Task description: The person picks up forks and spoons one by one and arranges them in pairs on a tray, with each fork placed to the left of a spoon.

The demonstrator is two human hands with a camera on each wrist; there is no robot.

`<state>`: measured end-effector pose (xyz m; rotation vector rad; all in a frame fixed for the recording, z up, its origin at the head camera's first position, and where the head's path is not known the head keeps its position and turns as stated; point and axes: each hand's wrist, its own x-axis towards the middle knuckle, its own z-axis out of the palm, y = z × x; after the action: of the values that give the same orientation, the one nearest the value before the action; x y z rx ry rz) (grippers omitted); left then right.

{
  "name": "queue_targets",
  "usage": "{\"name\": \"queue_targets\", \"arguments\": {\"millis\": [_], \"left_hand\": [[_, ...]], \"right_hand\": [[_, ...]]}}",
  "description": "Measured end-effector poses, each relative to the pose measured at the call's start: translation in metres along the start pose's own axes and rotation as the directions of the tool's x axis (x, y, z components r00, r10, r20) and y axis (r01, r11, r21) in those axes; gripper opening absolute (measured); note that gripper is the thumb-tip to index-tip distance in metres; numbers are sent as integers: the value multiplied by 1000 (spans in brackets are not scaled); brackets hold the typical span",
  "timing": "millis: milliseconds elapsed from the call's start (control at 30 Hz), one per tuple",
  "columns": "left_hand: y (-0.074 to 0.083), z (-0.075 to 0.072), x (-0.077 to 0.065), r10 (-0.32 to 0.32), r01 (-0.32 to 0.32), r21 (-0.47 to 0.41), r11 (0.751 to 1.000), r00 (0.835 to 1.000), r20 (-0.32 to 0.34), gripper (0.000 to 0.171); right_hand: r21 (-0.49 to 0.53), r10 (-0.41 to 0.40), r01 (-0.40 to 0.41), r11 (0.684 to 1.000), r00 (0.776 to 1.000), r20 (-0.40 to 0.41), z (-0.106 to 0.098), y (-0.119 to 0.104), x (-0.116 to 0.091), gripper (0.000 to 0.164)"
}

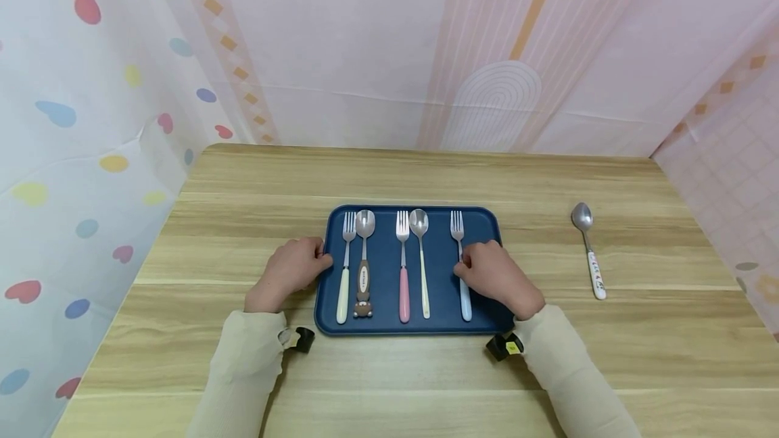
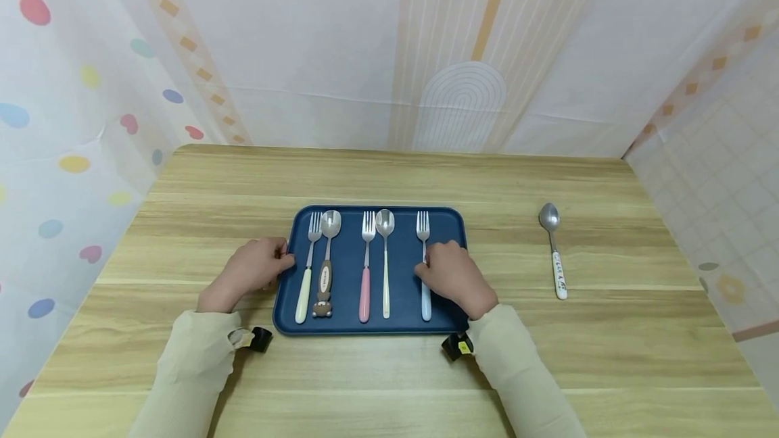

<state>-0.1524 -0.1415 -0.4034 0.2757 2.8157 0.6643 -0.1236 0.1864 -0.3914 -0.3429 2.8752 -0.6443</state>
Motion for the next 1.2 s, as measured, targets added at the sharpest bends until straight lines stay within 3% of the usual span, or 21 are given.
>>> {"name": "queue_targets", "arguments": {"millis": [633, 1200], "left_hand": [[0, 0, 1, -4, 4, -7, 1000, 1000, 8, 21], [-1, 1, 0, 3, -3, -6, 1000, 1000, 3, 22]], "right_hand": [[-19, 45, -45, 999, 998, 41, 2, -4, 1, 24], [-32, 33, -32, 999, 999, 39, 4, -4, 0, 25]]}}
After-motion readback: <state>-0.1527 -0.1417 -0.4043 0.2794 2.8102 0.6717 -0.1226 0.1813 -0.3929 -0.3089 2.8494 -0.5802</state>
